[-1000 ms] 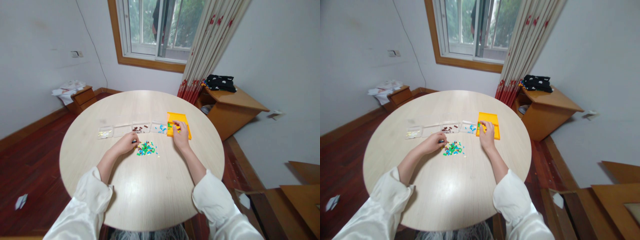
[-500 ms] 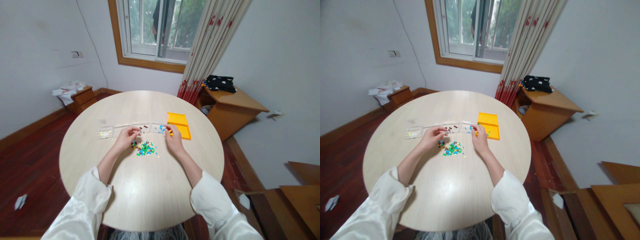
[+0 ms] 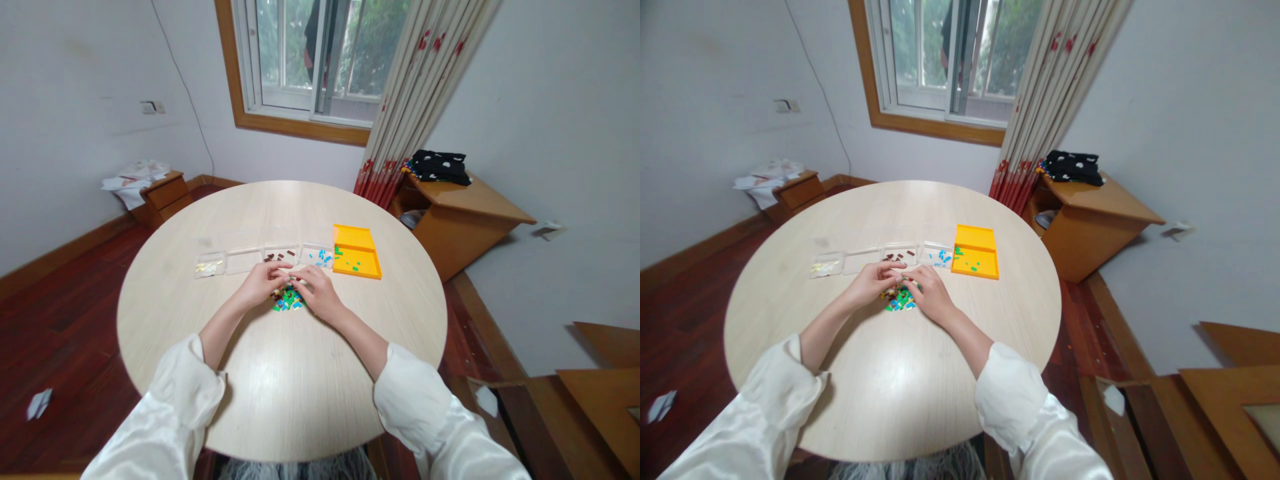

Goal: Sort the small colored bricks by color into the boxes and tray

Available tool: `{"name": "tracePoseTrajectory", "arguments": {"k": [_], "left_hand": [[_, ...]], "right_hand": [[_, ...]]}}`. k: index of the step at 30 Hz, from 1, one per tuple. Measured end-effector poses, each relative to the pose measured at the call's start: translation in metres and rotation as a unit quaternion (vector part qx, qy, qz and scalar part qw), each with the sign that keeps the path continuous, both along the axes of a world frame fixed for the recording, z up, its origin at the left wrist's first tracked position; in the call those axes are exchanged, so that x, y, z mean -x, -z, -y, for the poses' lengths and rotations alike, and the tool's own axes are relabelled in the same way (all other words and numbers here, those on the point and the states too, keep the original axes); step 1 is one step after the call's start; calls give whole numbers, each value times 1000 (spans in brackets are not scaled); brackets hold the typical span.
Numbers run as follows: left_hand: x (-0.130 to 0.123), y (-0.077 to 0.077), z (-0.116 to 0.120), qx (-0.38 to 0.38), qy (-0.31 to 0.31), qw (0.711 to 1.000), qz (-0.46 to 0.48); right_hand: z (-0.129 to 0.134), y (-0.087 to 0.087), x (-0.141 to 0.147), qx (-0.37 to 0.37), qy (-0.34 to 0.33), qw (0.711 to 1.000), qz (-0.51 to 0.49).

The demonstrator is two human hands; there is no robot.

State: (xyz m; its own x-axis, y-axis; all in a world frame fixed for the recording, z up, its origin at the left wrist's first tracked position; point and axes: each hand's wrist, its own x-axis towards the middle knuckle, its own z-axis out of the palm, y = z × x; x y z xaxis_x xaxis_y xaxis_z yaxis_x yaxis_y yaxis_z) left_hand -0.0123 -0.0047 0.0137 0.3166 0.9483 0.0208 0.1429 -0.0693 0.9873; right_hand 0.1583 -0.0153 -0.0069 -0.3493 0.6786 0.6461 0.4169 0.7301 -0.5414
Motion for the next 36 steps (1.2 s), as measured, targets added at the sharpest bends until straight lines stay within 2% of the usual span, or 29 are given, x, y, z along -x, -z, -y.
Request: {"name": "tracePoseTrajectory", "arguments": {"k": [9, 15, 20, 28, 36], "left_hand": [[-2, -3, 3, -11, 3, 999, -41], [3, -5, 0, -20, -23, 999, -36], [9, -4, -5, -54, -73, 995, -32], [30, -14, -7, -129, -160, 969, -138], [49, -12, -8, -112, -30, 959, -260]], "right_hand": [[0, -1, 1, 7, 4, 1000, -4], [1, -3, 0, 14, 11, 1000, 3], [-4, -6, -8, 5, 56, 998, -18], [-18, -11, -36, 11, 151, 988, -40], [-36, -17, -77, -20, 293, 954, -58]]}}
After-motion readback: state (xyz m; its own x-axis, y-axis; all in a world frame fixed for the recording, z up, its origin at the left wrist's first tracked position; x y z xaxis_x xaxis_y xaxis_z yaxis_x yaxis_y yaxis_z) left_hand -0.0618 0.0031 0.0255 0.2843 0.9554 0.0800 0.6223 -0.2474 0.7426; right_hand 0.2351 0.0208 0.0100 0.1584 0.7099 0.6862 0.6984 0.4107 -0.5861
